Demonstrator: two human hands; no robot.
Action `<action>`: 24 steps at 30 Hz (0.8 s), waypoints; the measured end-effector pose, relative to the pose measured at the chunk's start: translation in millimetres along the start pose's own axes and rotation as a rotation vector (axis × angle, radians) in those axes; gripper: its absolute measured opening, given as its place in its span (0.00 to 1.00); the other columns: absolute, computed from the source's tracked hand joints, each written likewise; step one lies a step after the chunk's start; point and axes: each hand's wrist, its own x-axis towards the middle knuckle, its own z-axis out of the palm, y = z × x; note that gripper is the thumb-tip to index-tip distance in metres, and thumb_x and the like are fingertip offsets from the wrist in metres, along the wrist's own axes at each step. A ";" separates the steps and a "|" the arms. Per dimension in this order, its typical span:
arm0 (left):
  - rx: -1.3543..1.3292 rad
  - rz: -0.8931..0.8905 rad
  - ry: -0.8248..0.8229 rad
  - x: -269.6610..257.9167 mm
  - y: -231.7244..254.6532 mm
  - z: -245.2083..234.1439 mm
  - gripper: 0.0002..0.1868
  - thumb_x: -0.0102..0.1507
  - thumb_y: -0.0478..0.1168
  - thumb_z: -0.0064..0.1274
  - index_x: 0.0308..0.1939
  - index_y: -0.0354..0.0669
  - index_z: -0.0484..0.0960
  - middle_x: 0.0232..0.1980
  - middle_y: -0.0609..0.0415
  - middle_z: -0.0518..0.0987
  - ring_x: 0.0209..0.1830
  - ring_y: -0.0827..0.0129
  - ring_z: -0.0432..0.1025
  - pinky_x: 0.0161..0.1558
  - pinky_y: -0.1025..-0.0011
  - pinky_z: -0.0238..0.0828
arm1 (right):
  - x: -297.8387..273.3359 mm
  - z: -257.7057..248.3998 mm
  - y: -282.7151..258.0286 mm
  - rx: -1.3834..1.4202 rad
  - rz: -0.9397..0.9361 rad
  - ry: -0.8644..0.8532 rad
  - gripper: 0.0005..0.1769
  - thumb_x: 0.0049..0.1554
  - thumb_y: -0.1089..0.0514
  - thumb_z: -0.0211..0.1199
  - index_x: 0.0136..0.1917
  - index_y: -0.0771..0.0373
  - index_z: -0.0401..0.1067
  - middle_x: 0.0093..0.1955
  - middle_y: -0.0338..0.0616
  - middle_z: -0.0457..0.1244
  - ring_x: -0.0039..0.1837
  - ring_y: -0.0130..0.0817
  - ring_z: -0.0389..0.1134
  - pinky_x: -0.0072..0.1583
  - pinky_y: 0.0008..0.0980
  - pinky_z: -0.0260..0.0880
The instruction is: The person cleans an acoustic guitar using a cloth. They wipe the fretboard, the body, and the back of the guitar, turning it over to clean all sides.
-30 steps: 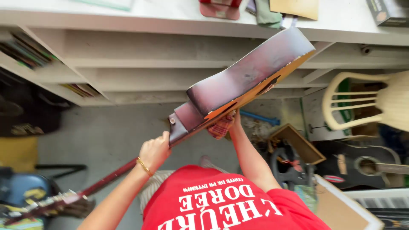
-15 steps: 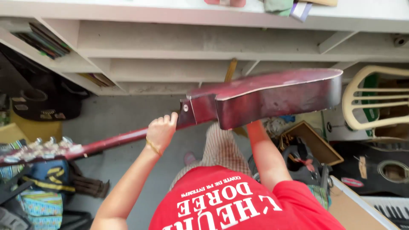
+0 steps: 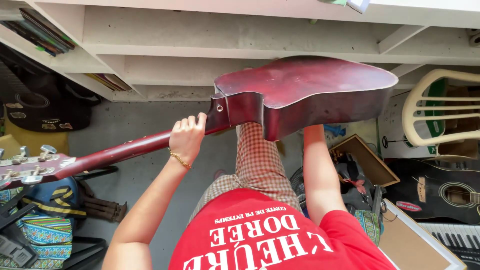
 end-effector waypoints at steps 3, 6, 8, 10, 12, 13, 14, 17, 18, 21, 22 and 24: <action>-0.007 -0.013 -0.062 2.3 11.9 22.3 0.21 0.53 0.36 0.59 0.50 0.47 0.77 0.33 0.60 0.76 0.33 0.70 0.76 0.38 0.73 0.71 | -0.4 -1.4 -19.9 -0.019 -0.013 0.044 0.31 0.71 0.38 0.39 0.75 0.59 0.62 0.73 0.47 0.61 0.76 0.46 0.60 0.78 0.50 0.57; -0.026 -0.025 -0.061 9.0 14.8 34.8 0.19 0.54 0.37 0.58 0.49 0.48 0.77 0.32 0.59 0.77 0.34 0.69 0.76 0.38 0.73 0.71 | 10.6 -5.8 -34.7 -0.040 -0.017 0.083 0.31 0.70 0.38 0.40 0.75 0.59 0.62 0.73 0.47 0.61 0.76 0.46 0.60 0.78 0.49 0.57; -0.012 -0.020 -0.033 22.6 7.8 31.0 0.18 0.55 0.38 0.58 0.49 0.47 0.77 0.32 0.59 0.76 0.33 0.69 0.76 0.38 0.72 0.71 | 29.1 -7.9 -48.4 -0.062 -0.021 0.095 0.31 0.70 0.39 0.40 0.75 0.60 0.62 0.73 0.47 0.61 0.76 0.46 0.60 0.78 0.49 0.58; 0.003 -0.009 -0.013 37.0 -0.9 27.0 0.17 0.57 0.38 0.57 0.50 0.46 0.77 0.32 0.59 0.76 0.33 0.68 0.75 0.38 0.72 0.71 | 44.4 -8.9 -58.5 -0.076 -0.023 0.114 0.31 0.69 0.39 0.40 0.75 0.60 0.63 0.73 0.47 0.61 0.76 0.46 0.60 0.77 0.49 0.58; 0.030 -0.018 0.089 36.3 -4.1 17.6 0.17 0.59 0.39 0.56 0.52 0.46 0.78 0.34 0.58 0.76 0.36 0.67 0.74 0.44 0.69 0.71 | 39.7 -14.8 -62.1 -0.084 -0.002 0.164 0.31 0.69 0.40 0.40 0.74 0.60 0.63 0.73 0.47 0.61 0.76 0.45 0.60 0.77 0.49 0.58; 0.037 -0.016 0.089 40.6 -4.6 22.8 0.17 0.59 0.39 0.56 0.52 0.46 0.78 0.34 0.58 0.76 0.36 0.67 0.74 0.44 0.69 0.71 | 58.1 -18.7 -56.5 -0.084 -0.003 0.175 0.31 0.68 0.40 0.40 0.74 0.60 0.63 0.73 0.47 0.61 0.76 0.45 0.60 0.77 0.49 0.58; 0.029 -0.050 0.083 44.6 -5.4 27.7 0.19 0.58 0.39 0.55 0.54 0.47 0.78 0.34 0.57 0.76 0.36 0.67 0.74 0.44 0.69 0.70 | 76.3 -22.0 -50.5 -0.085 -0.004 0.186 0.31 0.68 0.40 0.40 0.74 0.60 0.63 0.73 0.47 0.61 0.76 0.45 0.60 0.77 0.49 0.58; -0.015 -0.105 0.045 46.7 12.1 49.7 0.22 0.54 0.40 0.54 0.54 0.46 0.79 0.34 0.56 0.76 0.36 0.65 0.74 0.43 0.68 0.68 | 116.6 -32.8 -53.0 -0.097 -0.013 0.227 0.31 0.68 0.41 0.41 0.74 0.61 0.63 0.73 0.47 0.61 0.76 0.45 0.60 0.76 0.48 0.59; -0.046 -0.129 0.009 42.4 19.9 58.8 0.24 0.51 0.40 0.53 0.52 0.45 0.79 0.34 0.55 0.76 0.35 0.65 0.74 0.42 0.67 0.68 | 127.7 -37.6 -53.6 -0.102 -0.012 0.244 0.31 0.67 0.41 0.41 0.74 0.61 0.63 0.73 0.47 0.61 0.76 0.45 0.60 0.76 0.48 0.59; -0.081 -0.138 -0.140 25.2 47.7 84.3 0.12 0.60 0.39 0.56 0.47 0.46 0.77 0.36 0.55 0.75 0.37 0.63 0.73 0.45 0.64 0.68 | 137.9 -61.7 -57.9 -0.115 -0.005 0.304 0.31 0.67 0.42 0.41 0.74 0.61 0.63 0.73 0.47 0.61 0.76 0.45 0.60 0.76 0.48 0.59; -0.080 -0.142 -0.144 25.6 49.9 82.8 0.12 0.60 0.39 0.56 0.47 0.46 0.77 0.36 0.55 0.75 0.37 0.63 0.73 0.45 0.64 0.68 | 142.0 -69.1 -61.7 -0.122 -0.003 0.320 0.31 0.66 0.42 0.41 0.74 0.61 0.63 0.73 0.47 0.62 0.76 0.44 0.60 0.76 0.48 0.60; -0.092 -0.164 -0.126 29.3 53.5 80.3 0.15 0.56 0.38 0.60 0.47 0.47 0.77 0.34 0.57 0.75 0.35 0.65 0.73 0.44 0.62 0.66 | 147.7 -82.6 -70.6 -0.135 -0.008 0.353 0.31 0.66 0.43 0.41 0.74 0.62 0.63 0.73 0.47 0.62 0.76 0.44 0.60 0.75 0.48 0.60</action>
